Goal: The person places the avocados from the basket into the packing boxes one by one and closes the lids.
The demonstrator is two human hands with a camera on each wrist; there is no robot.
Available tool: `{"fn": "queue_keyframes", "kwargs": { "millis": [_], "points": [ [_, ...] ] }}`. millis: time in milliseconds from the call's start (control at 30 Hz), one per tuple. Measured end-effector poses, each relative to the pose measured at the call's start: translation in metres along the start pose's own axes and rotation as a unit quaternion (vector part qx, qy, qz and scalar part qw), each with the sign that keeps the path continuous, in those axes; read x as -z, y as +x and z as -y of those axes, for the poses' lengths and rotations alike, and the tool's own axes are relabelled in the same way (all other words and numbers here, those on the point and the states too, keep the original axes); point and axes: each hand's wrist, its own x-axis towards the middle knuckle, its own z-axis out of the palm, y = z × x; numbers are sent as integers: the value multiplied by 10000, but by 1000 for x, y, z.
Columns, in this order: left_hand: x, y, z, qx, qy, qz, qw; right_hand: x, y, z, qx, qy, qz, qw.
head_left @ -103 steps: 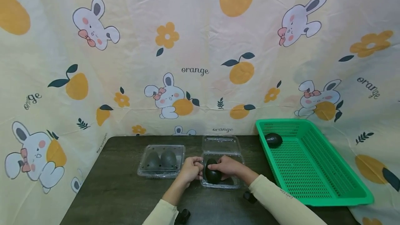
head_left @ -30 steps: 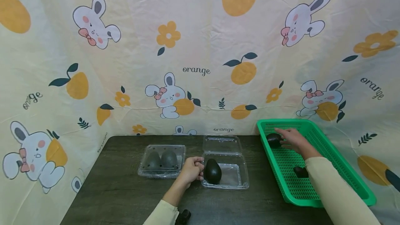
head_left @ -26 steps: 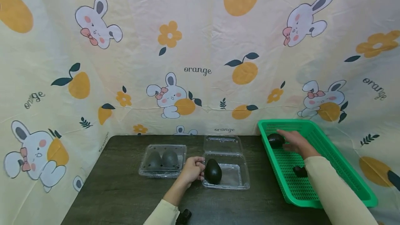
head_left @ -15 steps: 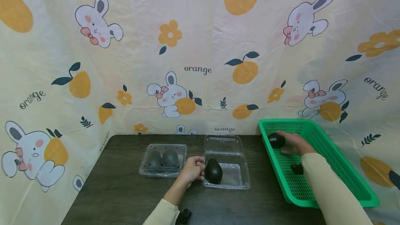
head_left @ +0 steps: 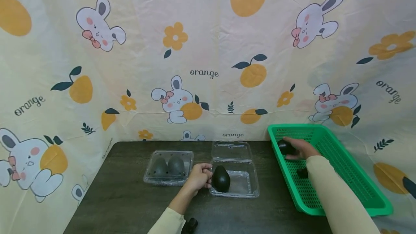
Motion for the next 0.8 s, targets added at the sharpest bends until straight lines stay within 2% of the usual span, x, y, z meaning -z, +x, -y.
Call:
{"fn": "queue_keyframes", "kwargs": {
  "millis": [400, 633, 800],
  "points": [
    [2, 0, -2, 29, -91, -6, 10000, -7, 6, -2, -57, 504, -487, 9975],
    [1, -2, -3, 51, -96, 10, 9999, -5, 2, -5, 40, 956, -305, 9949],
    [0, -3, -2, 18, -82, 19, 10000, 1, -3, -5, 187, 979, -321, 9945]
  ]
}}
